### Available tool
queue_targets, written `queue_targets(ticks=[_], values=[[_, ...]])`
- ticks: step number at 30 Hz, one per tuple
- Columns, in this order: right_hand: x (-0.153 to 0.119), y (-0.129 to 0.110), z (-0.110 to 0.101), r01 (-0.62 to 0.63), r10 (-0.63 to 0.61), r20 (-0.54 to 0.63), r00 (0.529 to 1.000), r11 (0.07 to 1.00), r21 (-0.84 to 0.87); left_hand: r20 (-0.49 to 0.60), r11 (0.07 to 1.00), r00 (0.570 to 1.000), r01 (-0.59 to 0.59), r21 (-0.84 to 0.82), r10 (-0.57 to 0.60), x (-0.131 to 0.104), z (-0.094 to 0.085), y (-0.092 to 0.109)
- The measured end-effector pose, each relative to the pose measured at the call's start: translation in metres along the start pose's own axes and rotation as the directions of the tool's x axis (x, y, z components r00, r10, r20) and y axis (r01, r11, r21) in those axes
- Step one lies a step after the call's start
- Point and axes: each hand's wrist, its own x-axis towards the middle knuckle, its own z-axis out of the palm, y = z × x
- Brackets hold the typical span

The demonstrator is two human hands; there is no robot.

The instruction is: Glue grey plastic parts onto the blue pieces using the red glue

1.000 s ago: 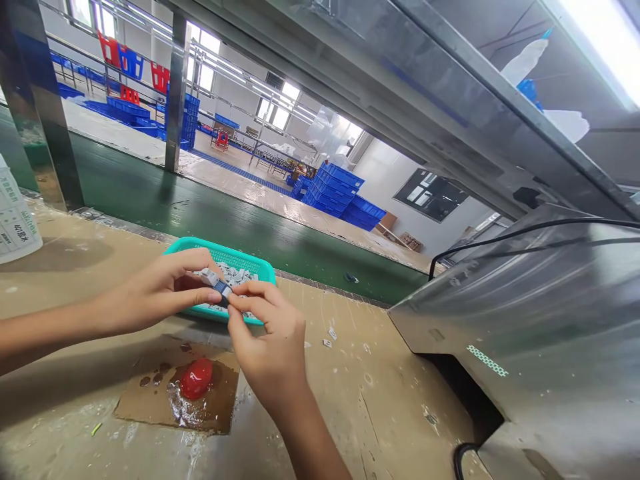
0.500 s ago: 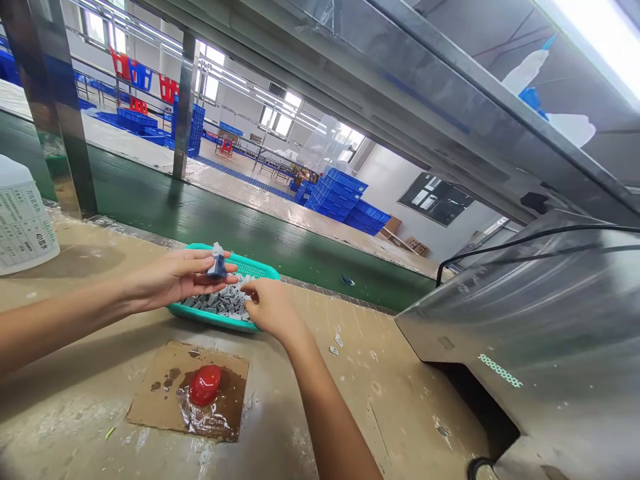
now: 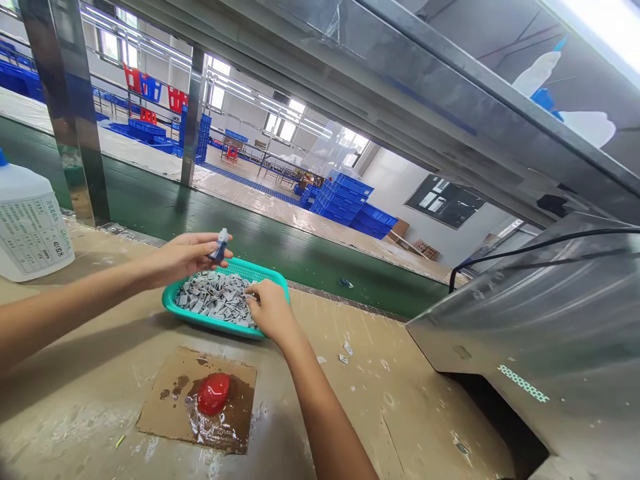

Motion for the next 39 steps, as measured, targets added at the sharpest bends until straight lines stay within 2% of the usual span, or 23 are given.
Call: queue_targets(ticks=[1,2,3,4,6,8,10,12,14,16,19,21,22,24,26,28,31,34,39], values=[[-0.003,0.002,-0.005,-0.019,0.020,-0.025,0.999,1.000,0.025,-0.028,0.975,0.999,-0.039,0.219,0.046,0.011,-0.013,-0.003],[-0.007,0.003,-0.009,-0.037,0.039,-0.045,0.998,0.998,0.056,-0.080,0.878,0.993,-0.042,0.477,0.091,0.023,-0.027,-0.006],[-0.012,0.005,-0.015,-0.051,0.056,-0.061,0.997,0.995,0.089,-0.135,0.686,0.983,0.010,0.727,0.128,0.034,-0.041,-0.011],[-0.017,0.007,-0.020,-0.061,0.070,-0.077,0.995,0.991,0.117,-0.184,0.612,0.973,0.062,0.789,0.138,0.045,-0.055,-0.017],[-0.031,0.010,-0.029,-0.070,0.098,-0.136,0.986,0.978,0.195,-0.241,0.522,0.961,0.137,0.842,0.138,0.060,-0.079,-0.029],[-0.047,0.013,-0.036,-0.097,0.171,-0.205,0.964,0.940,0.328,-0.281,0.497,0.951,0.184,0.848,0.128,0.068,-0.095,-0.040],[-0.063,0.016,-0.041,-0.170,0.313,-0.202,0.928,0.839,0.517,-0.314,0.474,0.940,0.217,0.853,0.135,0.071,-0.104,-0.047],[-0.078,0.018,-0.043,-0.250,0.447,-0.125,0.886,0.687,0.682,-0.338,0.464,0.928,0.232,0.855,0.158,0.071,-0.106,-0.047],[-0.089,0.019,-0.042,-0.282,0.520,-0.052,0.852,0.542,0.792,-0.353,0.465,0.916,0.233,0.854,0.190,0.070,-0.101,-0.042],[-0.096,0.020,-0.039,-0.274,0.539,-0.012,0.842,0.447,0.852,-0.348,0.482,0.914,0.213,0.850,0.210,0.069,-0.089,-0.035],[-0.099,0.017,-0.032,-0.261,0.509,0.017,0.861,0.413,0.872,-0.271,0.523,0.935,0.117,0.844,0.228,0.061,-0.053,-0.021],[-0.100,0.013,-0.028,-0.264,0.478,0.027,0.878,0.436,0.860,-0.126,0.533,0.953,-0.042,0.845,0.276,0.048,-0.022,-0.014],[-0.100,0.011,-0.026,-0.268,0.471,0.029,0.882,0.450,0.852,-0.004,0.512,0.949,-0.167,0.843,0.317,0.040,-0.006,-0.010],[-0.100,0.008,-0.023,-0.269,0.481,0.007,0.877,0.479,0.835,0.266,0.397,0.898,-0.400,0.826,0.352,0.022,0.020,-0.005],[-0.100,0.009,-0.019,-0.270,0.507,-0.035,0.861,0.514,0.814,0.457,0.300,0.839,-0.535,0.790,0.293,0.007,0.036,-0.002],[-0.101,0.013,-0.015,-0.280,0.522,-0.063,0.850,0.550,0.787,0.519,0.280,0.830,-0.558,0.781,0.204,0.001,0.040,-0.004],[-0.100,0.021,-0.009,-0.283,0.505,-0.099,0.857,0.624,0.729,0.479,0.286,0.868,-0.495,0.820,0.129,0.004,0.033,-0.013],[-0.100,0.027,-0.005,-0.271,0.481,-0.143,0.865,0.687,0.674,0.420,0.300,0.901,-0.433,0.850,0.113,0.013,0.022,-0.024],[-0.096,0.027,-0.004,-0.308,0.538,-0.119,0.835,0.634,0.709,0.372,0.387,0.917,-0.397,0.832,0.142,0.016,0.018,-0.032]])
